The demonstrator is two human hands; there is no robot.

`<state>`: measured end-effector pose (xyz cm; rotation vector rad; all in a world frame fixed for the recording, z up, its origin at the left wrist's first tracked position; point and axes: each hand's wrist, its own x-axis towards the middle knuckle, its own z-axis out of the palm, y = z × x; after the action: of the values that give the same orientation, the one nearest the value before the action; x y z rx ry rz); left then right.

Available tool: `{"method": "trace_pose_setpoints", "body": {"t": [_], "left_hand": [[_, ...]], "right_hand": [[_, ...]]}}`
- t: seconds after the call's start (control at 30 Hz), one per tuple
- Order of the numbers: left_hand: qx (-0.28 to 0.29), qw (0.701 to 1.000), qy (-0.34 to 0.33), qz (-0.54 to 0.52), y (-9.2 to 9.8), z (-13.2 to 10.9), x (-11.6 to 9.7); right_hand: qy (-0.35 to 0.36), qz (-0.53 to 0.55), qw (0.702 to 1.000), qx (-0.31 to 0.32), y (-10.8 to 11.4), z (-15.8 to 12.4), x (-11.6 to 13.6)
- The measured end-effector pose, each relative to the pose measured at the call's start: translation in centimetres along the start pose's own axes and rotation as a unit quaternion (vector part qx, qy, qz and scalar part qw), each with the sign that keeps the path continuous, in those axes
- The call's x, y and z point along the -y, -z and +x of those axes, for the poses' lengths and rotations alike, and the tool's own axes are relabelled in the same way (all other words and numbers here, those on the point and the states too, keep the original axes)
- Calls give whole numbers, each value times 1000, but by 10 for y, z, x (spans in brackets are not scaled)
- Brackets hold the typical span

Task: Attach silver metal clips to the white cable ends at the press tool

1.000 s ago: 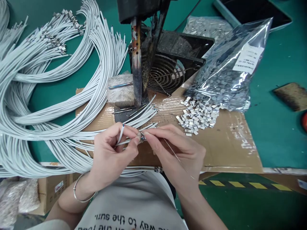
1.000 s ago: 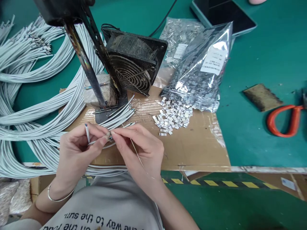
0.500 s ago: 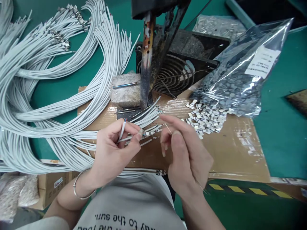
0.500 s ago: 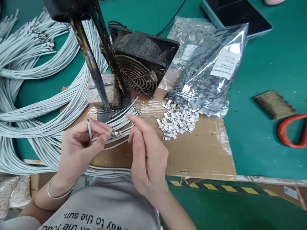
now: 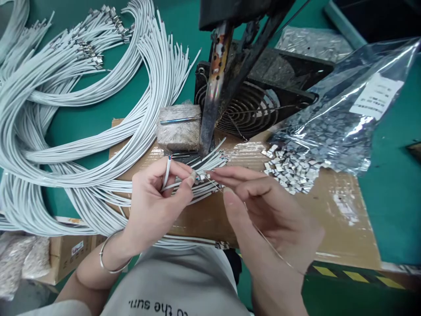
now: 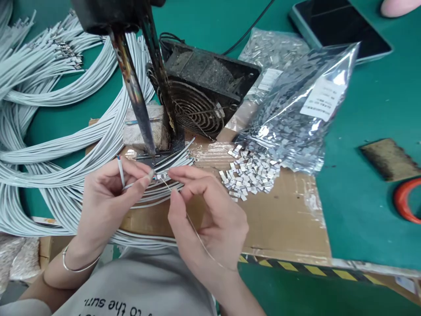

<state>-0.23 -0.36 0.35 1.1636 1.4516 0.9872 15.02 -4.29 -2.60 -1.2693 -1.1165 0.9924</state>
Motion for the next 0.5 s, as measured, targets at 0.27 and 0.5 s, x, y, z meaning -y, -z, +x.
{"method": "trace_pose_setpoints", "body": {"t": [0.27,0.5], "left_hand": [[-25,999,-17,12,-4,4,-3],[-39,999,-23,21,-6,6,-2]], "right_hand": [[-10,25,1000,-15,-4,1,0],[-14,24,999,-16,-6,6,-1]]}}
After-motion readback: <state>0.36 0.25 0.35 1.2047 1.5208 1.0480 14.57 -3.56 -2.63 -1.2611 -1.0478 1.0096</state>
